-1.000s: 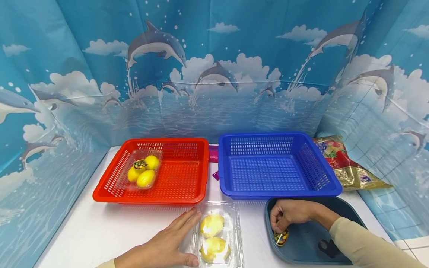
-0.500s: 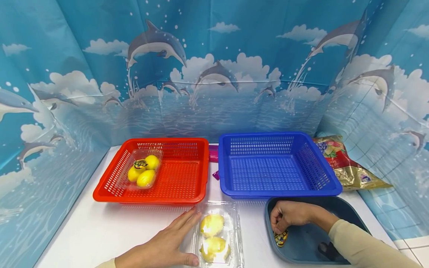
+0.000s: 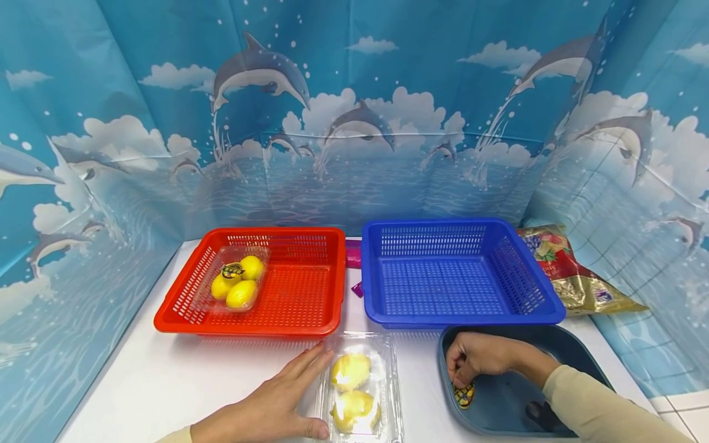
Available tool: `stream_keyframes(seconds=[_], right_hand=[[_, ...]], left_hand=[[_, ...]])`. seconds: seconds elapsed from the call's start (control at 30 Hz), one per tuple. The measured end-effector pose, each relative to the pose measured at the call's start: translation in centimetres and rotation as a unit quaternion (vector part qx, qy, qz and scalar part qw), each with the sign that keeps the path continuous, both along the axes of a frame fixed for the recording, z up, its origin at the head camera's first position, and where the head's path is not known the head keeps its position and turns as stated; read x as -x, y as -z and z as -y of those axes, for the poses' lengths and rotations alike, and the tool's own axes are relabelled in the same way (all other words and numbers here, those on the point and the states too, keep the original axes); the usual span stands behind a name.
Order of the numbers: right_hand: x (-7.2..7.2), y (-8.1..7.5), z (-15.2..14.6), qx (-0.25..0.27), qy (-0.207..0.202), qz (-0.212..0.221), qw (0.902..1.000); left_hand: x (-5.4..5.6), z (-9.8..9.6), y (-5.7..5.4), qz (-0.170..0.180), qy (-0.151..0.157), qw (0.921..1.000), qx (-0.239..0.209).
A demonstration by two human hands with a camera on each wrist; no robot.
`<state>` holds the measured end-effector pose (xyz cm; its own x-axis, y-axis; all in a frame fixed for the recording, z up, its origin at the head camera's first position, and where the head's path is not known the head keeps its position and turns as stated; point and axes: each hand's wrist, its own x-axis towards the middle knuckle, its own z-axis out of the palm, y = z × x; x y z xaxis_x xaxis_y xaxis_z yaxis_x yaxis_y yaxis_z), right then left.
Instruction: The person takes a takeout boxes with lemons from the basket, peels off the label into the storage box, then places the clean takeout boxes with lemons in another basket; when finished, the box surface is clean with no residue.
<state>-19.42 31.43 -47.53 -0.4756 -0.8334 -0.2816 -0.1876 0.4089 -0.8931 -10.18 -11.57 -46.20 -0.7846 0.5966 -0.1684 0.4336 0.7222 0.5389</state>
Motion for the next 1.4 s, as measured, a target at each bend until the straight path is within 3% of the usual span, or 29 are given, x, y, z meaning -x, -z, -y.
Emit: stream_keyframes(seconds=[0.33,0.63,1.1,1.4], right_hand=[[-0.1,-0.5,-0.1,-0.002,0.004,-0.02,0.9998],[-0.7,-2.4,-0.7,-0.01,0.014,-0.053,0.9984],[-2.5,-5.7,-1.7,-0.012,0.056,-0.037,0.9976],[-3.9,-7.6,-0.6,0.006,0.088,-0.12,0.9889]], left_hand=[[0.0,-0.1,0.1,-0.003,-0.001,1.0,0.006],[0.0,-0.1,0.1,-0.012,0.002,0.9999,0.007],[-0.1,-0.2,0.0,-0.009,0.001,0.9999,0.006],[0.1,-0.2,-0.3,-0.018,0.006,0.9997,0.013]])
